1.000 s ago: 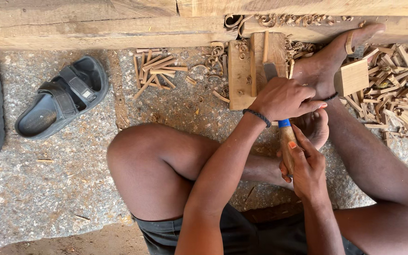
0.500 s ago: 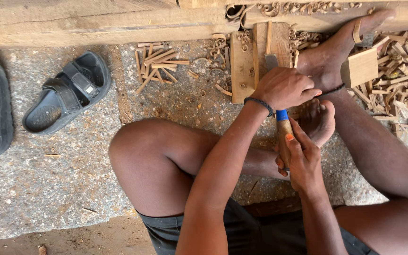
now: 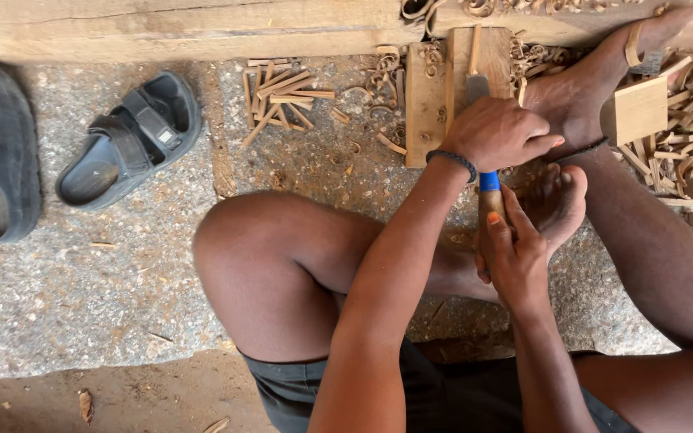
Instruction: The person carves a piece of wood using a chisel while sitting on the floor. They use their hands to guide the tool and their feet to hold the wood in place while removing wood shavings.
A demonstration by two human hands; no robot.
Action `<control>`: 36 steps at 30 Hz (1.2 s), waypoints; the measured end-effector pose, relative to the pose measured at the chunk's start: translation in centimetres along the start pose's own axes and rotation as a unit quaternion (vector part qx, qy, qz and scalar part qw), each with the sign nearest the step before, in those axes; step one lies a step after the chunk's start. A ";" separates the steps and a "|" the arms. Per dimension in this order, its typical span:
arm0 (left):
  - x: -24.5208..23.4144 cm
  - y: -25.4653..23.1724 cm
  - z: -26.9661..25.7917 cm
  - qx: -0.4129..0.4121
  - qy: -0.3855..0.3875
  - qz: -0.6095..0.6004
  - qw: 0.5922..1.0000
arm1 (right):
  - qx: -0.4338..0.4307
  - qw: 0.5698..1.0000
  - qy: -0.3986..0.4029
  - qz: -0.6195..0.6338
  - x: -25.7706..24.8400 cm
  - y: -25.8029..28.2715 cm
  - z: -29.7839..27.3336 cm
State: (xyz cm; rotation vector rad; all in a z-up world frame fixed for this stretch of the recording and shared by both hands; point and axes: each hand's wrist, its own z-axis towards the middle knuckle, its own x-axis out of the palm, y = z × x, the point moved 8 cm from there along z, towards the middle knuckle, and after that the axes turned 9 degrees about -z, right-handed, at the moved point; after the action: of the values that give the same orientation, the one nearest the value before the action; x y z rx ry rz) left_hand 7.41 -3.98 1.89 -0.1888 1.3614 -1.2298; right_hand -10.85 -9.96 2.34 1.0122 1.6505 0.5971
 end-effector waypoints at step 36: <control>-1.1 5.2 6.6 -0.011 0.050 0.059 0.997 | -0.009 0.999 -0.014 0.029 2.7 7.1 5.4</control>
State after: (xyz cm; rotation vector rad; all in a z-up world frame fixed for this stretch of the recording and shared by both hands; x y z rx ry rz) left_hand 15.77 -4.46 0.73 -0.0623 1.4532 -1.1384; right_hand -3.72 -4.56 4.94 1.0550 1.5933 0.6328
